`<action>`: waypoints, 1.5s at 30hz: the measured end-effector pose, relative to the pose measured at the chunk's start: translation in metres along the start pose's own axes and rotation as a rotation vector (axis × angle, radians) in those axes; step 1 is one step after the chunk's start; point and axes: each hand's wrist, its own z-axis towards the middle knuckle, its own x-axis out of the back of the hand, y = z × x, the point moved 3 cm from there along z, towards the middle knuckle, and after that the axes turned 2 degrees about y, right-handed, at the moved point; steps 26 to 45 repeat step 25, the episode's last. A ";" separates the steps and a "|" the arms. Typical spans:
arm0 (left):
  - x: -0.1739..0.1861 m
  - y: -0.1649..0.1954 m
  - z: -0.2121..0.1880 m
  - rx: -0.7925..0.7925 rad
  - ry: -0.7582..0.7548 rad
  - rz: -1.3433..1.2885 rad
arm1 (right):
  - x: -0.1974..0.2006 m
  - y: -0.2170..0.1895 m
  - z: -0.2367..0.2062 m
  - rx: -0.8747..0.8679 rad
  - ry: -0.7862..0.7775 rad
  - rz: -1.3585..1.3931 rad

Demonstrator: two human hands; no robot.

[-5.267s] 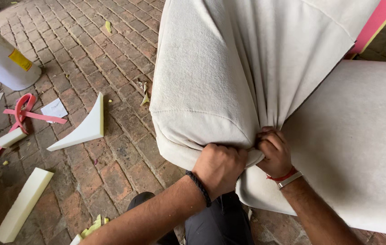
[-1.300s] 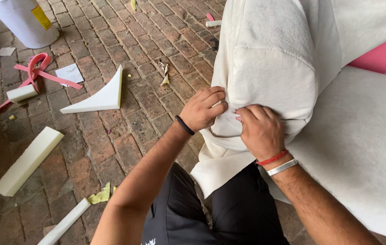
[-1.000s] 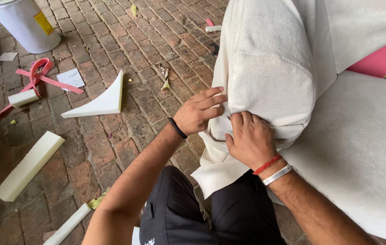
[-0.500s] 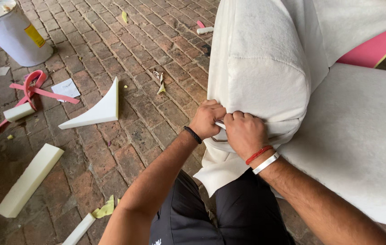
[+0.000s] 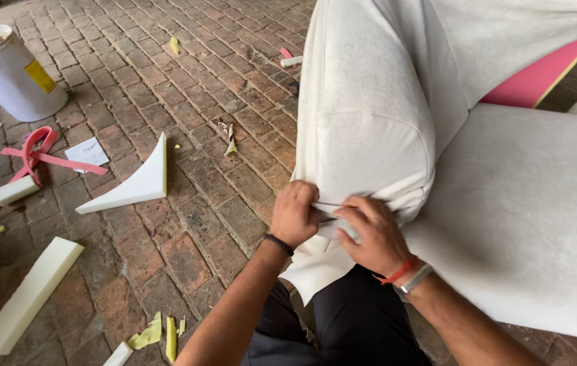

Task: The person kneels and smooths a white foam sheet onto the seat of a pink chair, then stands and pulls a beige fabric cover over the chair, tucking and smoothing the fabric around the edges.

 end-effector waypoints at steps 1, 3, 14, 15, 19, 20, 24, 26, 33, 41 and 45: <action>0.005 0.011 -0.004 -0.003 0.049 0.010 | 0.013 0.011 -0.019 -0.068 0.130 0.130; 0.003 0.043 -0.011 -0.122 0.025 0.085 | 0.033 0.046 -0.052 -0.262 0.473 0.037; -0.085 0.118 0.008 -0.216 -0.340 0.288 | -0.019 0.203 -0.058 -1.139 0.240 1.552; -0.091 0.117 0.004 -0.224 -0.348 0.341 | -0.015 0.201 -0.056 -1.121 0.220 1.652; -0.104 0.109 -0.015 -0.317 -0.246 0.574 | 0.001 0.185 -0.074 -1.471 0.169 1.624; -0.107 0.106 -0.020 -0.312 -0.235 0.577 | 0.003 0.182 -0.074 -1.372 0.177 1.668; -0.120 0.095 -0.031 -0.315 -0.154 0.562 | 0.006 0.197 -0.076 -1.122 0.199 1.768; -0.124 0.091 -0.033 -0.325 -0.122 0.552 | 0.003 0.203 -0.077 -1.094 0.207 1.777; -0.124 0.091 -0.033 -0.325 -0.122 0.552 | 0.003 0.203 -0.077 -1.094 0.207 1.777; -0.124 0.091 -0.033 -0.325 -0.122 0.552 | 0.003 0.203 -0.077 -1.094 0.207 1.777; -0.124 0.091 -0.033 -0.325 -0.122 0.552 | 0.003 0.203 -0.077 -1.094 0.207 1.777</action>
